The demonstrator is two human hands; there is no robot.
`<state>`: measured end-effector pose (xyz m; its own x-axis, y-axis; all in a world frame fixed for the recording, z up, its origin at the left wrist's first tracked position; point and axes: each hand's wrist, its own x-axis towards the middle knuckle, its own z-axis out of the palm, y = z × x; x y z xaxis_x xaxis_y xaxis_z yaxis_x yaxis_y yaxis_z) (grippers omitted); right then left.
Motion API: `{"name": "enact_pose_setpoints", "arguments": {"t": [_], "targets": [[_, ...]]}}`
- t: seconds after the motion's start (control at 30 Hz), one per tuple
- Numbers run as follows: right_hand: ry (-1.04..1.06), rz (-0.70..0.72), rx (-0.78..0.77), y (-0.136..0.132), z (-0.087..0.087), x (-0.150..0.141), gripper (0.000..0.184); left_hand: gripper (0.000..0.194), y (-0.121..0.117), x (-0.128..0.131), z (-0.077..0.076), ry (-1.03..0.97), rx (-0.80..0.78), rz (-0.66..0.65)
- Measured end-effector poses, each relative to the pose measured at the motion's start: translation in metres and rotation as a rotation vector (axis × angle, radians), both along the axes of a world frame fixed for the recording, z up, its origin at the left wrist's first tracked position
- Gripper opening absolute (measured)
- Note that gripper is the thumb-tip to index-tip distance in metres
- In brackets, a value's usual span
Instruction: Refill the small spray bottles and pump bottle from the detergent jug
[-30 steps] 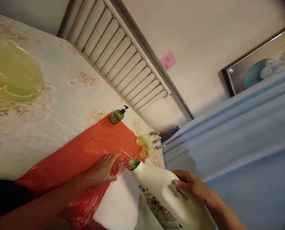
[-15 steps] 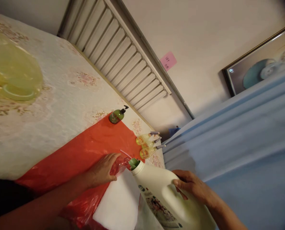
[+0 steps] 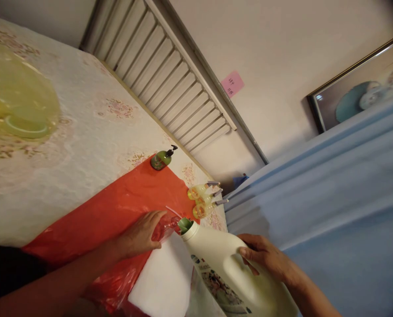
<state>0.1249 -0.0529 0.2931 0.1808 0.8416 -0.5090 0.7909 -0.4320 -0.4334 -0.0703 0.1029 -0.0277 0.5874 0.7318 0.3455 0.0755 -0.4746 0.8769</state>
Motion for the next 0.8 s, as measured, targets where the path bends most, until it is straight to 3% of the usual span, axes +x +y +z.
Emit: {"name": "enact_pose_setpoints", "arguments": {"t": [0.8], "targets": [[0.023,-0.003,-0.008,-0.001,-0.001,0.002,0.049,0.084,-0.003,-0.008,0.019,0.047,-0.056,-0.033]]}}
